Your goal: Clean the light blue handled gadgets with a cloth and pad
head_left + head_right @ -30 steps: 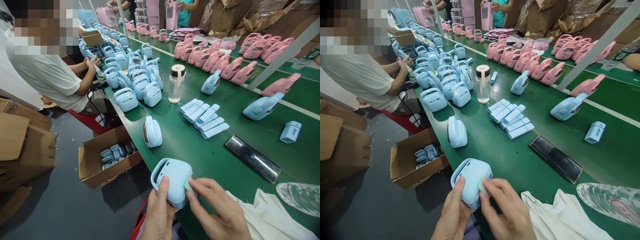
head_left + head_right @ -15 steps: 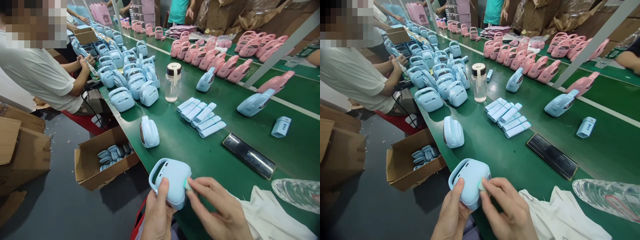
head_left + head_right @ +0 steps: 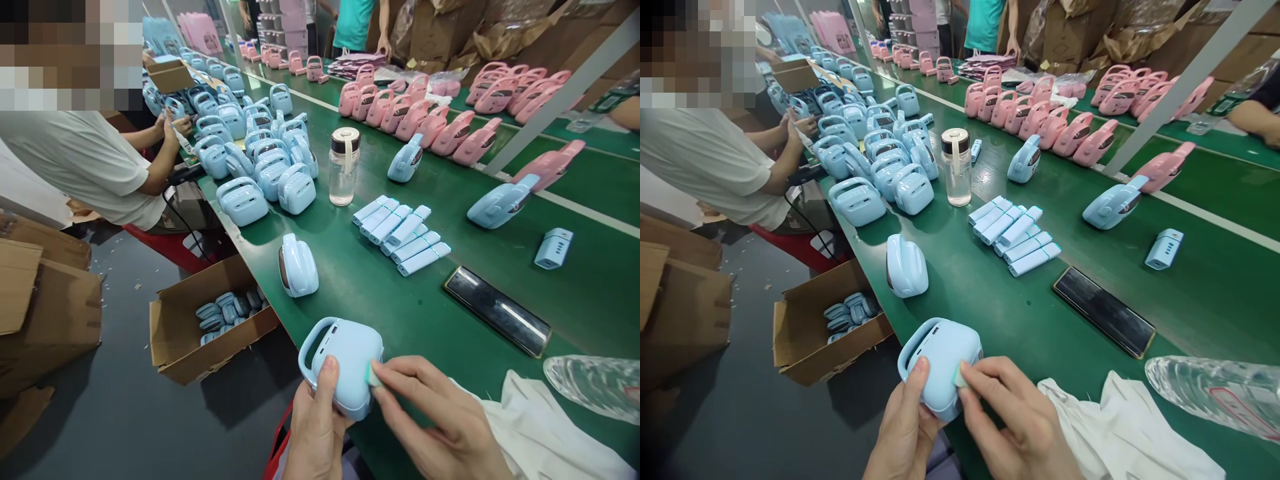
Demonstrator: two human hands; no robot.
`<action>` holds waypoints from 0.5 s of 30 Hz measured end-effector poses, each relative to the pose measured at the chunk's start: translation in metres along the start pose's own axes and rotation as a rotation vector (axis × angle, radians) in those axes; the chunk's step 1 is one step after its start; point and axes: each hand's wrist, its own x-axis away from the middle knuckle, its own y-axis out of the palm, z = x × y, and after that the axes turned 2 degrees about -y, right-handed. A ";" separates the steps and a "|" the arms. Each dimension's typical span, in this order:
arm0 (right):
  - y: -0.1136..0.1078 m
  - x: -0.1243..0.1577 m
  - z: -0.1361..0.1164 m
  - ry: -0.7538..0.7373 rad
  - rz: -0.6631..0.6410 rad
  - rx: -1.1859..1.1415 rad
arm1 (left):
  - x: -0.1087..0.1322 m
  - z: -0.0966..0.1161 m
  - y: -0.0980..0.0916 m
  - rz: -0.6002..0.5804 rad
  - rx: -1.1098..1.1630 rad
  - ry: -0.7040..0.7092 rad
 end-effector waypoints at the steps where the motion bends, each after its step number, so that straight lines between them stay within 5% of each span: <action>1: 0.000 0.000 -0.001 -0.001 -0.015 -0.010 | 0.000 0.000 0.000 0.000 0.009 0.004; 15: 0.000 0.000 0.006 0.002 0.018 0.003 | -0.003 0.001 -0.005 -0.026 -0.080 -0.010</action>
